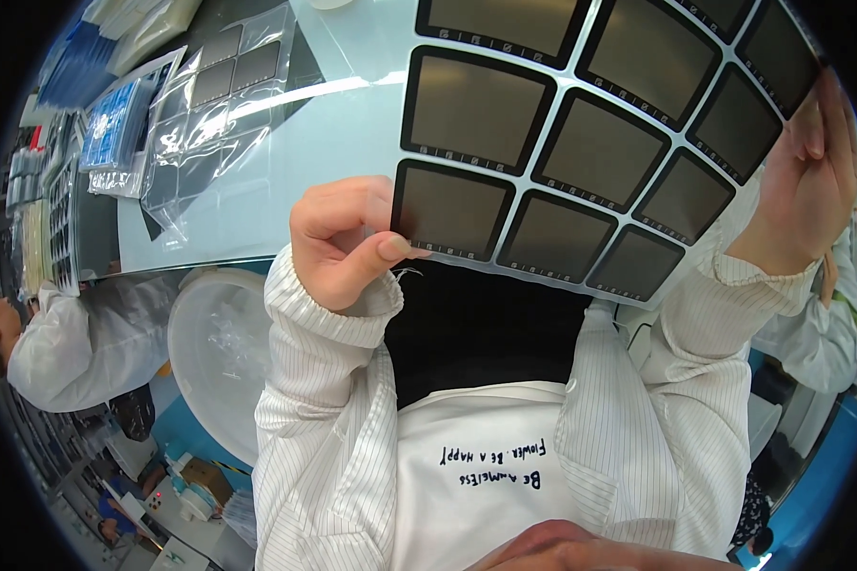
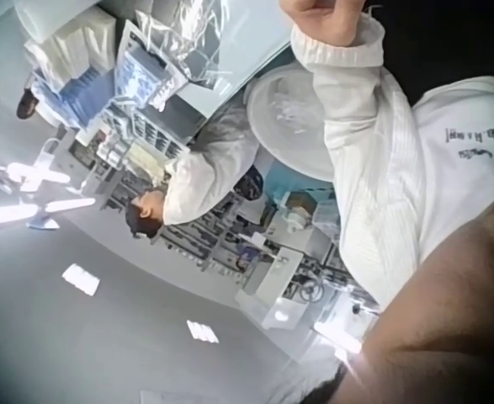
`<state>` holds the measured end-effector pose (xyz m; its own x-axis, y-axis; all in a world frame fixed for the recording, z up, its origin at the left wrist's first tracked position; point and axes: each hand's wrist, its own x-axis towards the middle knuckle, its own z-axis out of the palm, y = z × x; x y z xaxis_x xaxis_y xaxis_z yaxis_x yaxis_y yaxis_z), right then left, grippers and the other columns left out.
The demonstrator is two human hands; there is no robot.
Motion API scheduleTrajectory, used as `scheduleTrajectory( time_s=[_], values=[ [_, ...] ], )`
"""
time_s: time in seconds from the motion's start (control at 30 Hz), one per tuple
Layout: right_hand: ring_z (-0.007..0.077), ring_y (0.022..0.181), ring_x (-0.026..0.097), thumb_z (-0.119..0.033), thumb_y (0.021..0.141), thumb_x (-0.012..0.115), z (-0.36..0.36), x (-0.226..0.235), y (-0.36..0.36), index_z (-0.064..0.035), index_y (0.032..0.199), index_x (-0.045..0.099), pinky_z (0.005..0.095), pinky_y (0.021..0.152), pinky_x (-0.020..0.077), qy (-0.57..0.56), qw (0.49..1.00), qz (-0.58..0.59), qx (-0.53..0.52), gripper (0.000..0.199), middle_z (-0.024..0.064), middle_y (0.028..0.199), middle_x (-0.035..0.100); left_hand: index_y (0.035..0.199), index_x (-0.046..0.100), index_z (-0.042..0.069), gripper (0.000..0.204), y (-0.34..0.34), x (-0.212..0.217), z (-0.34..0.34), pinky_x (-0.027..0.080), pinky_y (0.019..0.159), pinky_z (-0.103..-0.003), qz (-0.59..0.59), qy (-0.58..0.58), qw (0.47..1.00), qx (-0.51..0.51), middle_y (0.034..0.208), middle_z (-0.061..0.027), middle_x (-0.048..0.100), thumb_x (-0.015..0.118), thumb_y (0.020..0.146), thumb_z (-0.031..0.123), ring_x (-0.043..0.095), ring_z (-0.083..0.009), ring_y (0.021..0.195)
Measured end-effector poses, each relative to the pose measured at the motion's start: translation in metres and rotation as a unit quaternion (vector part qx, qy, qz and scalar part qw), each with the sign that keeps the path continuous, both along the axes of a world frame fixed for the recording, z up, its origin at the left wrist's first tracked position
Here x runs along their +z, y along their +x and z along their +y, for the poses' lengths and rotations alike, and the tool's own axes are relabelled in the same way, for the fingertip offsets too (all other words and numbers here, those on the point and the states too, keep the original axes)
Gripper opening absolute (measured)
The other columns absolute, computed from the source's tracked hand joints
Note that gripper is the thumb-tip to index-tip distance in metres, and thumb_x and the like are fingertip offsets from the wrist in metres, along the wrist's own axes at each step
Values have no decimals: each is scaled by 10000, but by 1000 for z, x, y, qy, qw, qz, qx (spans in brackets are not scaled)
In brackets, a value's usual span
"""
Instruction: Cleaning and inspecting small square manufacturing components on a grid sheet using a cloth and solution.
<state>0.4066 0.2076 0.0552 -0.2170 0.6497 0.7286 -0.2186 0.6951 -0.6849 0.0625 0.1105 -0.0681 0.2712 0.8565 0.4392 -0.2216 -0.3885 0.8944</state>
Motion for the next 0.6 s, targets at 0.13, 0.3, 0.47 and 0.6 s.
scheduleTrajectory(
  time_s=[0.13, 0.3, 0.47, 0.6],
  values=[
    [124, 623, 407, -21, 979, 398, 7, -1, 9, 142, 1140, 530, 201, 594, 349, -17, 999, 25, 19, 265, 134, 925, 572, 750, 647, -45, 268, 2, 3, -2, 417, 510, -246, -39, -33, 999, 2, 660, -91, 613, 596, 896, 175, 555, -139, 554],
    [145, 625, 403, 10, 965, 402, 13, -1, 13, 124, 1054, 549, 215, 599, 354, -38, 997, 58, 39, 206, 124, 839, 523, 817, 657, -62, 282, 2, 7, -7, 416, 497, -243, -50, -98, 994, 26, 635, -80, 597, 528, 929, 163, 550, -126, 541],
    [166, 628, 399, 42, 950, 407, 14, 0, 14, 105, 967, 569, 230, 605, 358, -58, 993, 88, 57, 174, 115, 752, 474, 774, 632, -45, 230, 5, 4, -8, 428, 491, -217, 17, -57, 993, 101, 617, -80, 602, 515, 926, 82, 547, -114, 514],
    [150, 586, 406, 14, 947, 441, 16, 3, 8, 84, 940, 586, 227, 563, 355, -76, 991, 108, -27, 162, 100, 711, 478, 752, 620, -35, 223, 4, 3, -6, 436, 490, -218, 35, -51, 993, 98, 643, -89, 625, 526, 924, 71, 552, -113, 517]
  ],
)
